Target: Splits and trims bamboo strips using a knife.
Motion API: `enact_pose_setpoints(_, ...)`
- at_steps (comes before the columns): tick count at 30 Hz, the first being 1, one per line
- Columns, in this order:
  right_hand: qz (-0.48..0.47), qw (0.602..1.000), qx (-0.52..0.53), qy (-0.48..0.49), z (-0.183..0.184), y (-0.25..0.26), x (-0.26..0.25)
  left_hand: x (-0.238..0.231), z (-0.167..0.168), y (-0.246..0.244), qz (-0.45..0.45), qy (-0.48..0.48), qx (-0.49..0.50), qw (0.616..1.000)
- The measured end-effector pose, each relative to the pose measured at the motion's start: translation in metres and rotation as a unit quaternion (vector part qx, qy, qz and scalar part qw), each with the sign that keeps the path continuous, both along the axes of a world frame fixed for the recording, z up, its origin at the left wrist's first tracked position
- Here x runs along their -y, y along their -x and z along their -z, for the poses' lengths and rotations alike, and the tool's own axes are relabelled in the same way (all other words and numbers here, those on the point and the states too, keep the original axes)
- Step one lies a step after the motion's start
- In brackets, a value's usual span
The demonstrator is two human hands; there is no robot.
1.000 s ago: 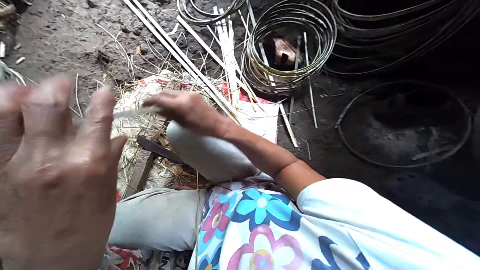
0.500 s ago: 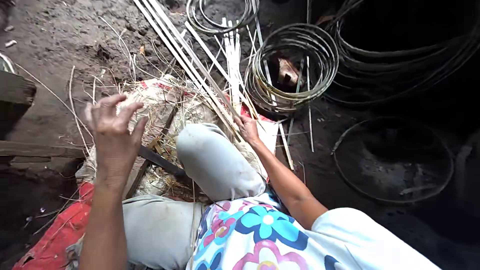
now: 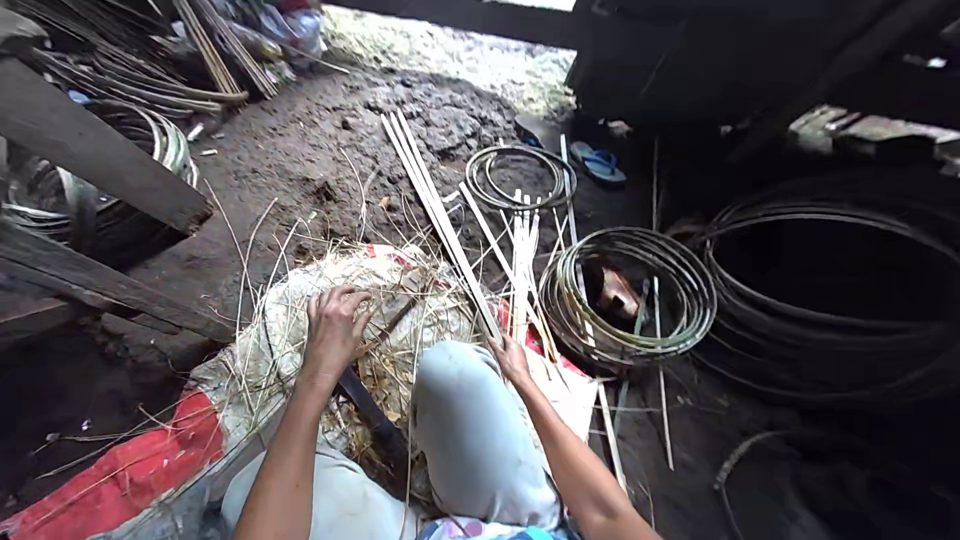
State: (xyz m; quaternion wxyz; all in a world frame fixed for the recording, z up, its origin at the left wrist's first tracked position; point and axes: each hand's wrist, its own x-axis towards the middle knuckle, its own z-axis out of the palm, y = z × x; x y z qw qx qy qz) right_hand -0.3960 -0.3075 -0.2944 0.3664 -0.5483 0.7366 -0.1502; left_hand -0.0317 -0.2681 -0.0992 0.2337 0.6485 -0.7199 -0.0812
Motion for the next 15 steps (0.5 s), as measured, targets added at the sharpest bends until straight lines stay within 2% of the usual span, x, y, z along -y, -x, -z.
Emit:
enact_pose_setpoints(4, 0.027, 0.993, -0.03, 0.11, -0.021, 0.01, -0.028, 0.01, -0.007, -0.003, -0.01, -0.024, -0.123, 0.992)
enact_pose_setpoints(7, 0.015, 0.976, -0.03, 0.214, -0.024, 0.023, -0.051, 0.024, -0.035, -0.009, -0.027, 0.004, -0.203, 0.979)
enact_pose_setpoints(11, 0.0, 0.928, -0.007, 0.373, -0.019, 0.029, -0.069, 0.048, -0.095, -0.009, -0.06, 0.049, -0.32, 0.944)
enact_pose_setpoints(15, -0.028, 0.905, 0.078, 0.417, -0.038, 0.01, -0.069, 0.08, -0.175, 0.0, -0.096, 0.054, -0.484, 0.868)
